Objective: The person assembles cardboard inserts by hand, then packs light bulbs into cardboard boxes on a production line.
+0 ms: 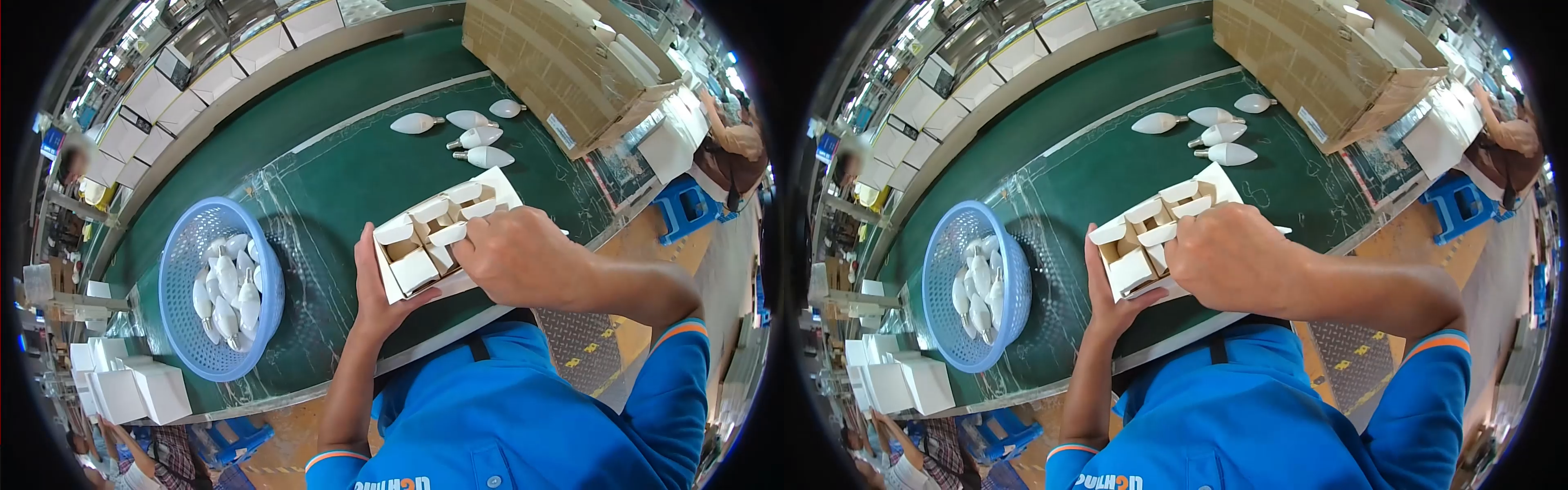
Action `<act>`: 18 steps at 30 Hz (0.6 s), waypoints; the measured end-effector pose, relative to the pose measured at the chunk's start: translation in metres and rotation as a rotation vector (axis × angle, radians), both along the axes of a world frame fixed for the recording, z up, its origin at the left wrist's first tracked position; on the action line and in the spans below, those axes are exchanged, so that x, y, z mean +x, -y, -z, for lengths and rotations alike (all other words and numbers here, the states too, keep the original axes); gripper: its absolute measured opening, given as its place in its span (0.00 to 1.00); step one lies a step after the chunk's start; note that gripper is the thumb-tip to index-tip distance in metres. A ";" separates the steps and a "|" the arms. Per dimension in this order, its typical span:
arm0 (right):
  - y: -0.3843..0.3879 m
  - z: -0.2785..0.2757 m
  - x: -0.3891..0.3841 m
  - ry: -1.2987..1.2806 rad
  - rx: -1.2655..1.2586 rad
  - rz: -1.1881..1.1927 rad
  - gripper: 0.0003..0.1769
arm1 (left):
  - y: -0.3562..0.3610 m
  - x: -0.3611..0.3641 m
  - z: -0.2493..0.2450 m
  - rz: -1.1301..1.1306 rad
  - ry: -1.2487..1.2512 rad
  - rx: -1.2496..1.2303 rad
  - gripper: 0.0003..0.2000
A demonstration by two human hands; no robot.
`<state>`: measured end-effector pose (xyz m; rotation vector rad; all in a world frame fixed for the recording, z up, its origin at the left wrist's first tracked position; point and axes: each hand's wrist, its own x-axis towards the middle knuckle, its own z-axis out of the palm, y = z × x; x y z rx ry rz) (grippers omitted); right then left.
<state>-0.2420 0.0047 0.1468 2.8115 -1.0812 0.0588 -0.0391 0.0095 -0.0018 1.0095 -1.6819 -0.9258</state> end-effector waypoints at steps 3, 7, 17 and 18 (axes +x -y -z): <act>-0.001 -0.005 0.002 0.151 0.124 0.020 0.09 | 0.001 -0.001 0.000 0.007 0.003 -0.009 0.62; -0.005 -0.002 0.009 0.124 0.152 0.054 0.14 | 0.003 -0.005 -0.002 -0.046 -0.008 -0.127 0.60; -0.009 -0.005 0.030 0.154 0.133 0.089 0.18 | 0.003 -0.003 -0.009 -0.064 0.072 -0.144 0.61; -0.009 -0.004 0.031 0.156 0.132 0.083 0.18 | 0.003 -0.004 -0.011 -0.074 0.048 -0.183 0.59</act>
